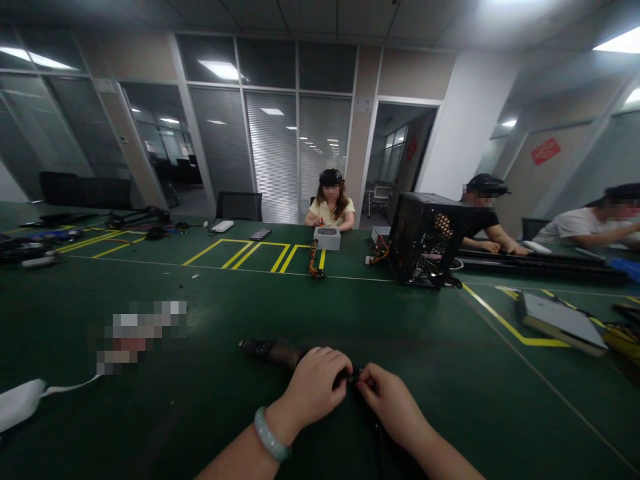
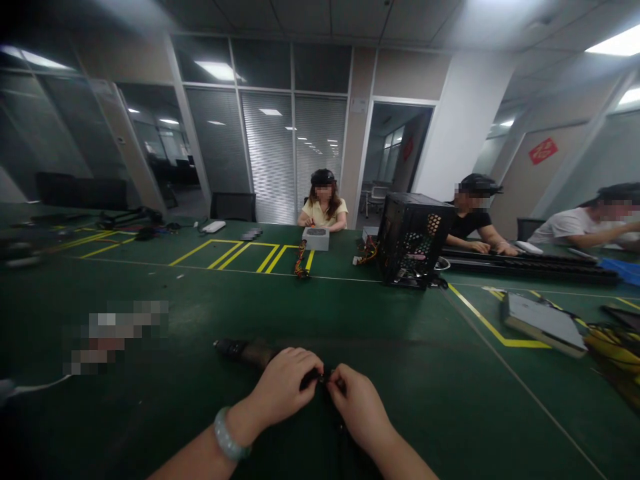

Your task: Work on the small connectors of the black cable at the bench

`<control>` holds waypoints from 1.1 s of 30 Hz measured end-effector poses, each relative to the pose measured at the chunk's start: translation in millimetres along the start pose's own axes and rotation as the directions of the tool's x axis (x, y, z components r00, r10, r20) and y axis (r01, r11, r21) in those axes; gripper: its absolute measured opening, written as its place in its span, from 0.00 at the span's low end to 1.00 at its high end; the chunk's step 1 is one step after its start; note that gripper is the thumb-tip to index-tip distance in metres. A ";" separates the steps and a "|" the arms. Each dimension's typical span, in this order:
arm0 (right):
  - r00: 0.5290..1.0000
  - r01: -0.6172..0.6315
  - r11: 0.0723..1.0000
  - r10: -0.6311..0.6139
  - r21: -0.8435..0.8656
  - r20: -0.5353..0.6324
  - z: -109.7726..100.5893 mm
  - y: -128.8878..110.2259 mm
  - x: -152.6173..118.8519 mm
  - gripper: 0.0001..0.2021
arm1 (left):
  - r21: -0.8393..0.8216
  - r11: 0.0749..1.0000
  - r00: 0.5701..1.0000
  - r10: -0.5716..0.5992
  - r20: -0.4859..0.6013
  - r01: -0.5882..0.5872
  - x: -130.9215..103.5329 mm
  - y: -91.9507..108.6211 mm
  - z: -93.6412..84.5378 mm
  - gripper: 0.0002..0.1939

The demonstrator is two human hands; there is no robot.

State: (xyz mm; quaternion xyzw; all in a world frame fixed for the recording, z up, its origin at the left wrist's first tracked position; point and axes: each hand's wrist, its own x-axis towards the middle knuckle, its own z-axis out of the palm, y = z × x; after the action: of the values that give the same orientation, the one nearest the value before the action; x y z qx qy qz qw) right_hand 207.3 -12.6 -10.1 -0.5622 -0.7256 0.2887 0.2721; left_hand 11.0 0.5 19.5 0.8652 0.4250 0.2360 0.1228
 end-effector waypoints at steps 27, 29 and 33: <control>1.000 0.018 0.999 -0.017 0.034 -0.012 0.1 1.4 -0.2 0.04 | 0.000 1.000 1.000 0.003 0.003 -0.003 -0.3 -4.2 4.0 0.07; 1.000 0.018 0.999 -0.017 0.032 -0.013 0.6 1.5 -0.4 0.04 | 0.008 1.000 1.000 0.000 0.007 0.000 -0.2 -3.2 2.9 0.07; 1.000 0.018 1.000 -0.018 0.024 -0.017 1.2 1.4 -0.7 0.04 | 0.010 1.000 1.000 0.012 0.015 -0.012 -0.2 -1.8 0.9 0.05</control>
State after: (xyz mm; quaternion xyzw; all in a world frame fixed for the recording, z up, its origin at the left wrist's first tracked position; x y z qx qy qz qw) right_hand 207.5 -13.2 -12.0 -0.5547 -0.7249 0.2902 0.2873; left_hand 10.2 1.4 18.0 0.8700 0.4203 0.2281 0.1202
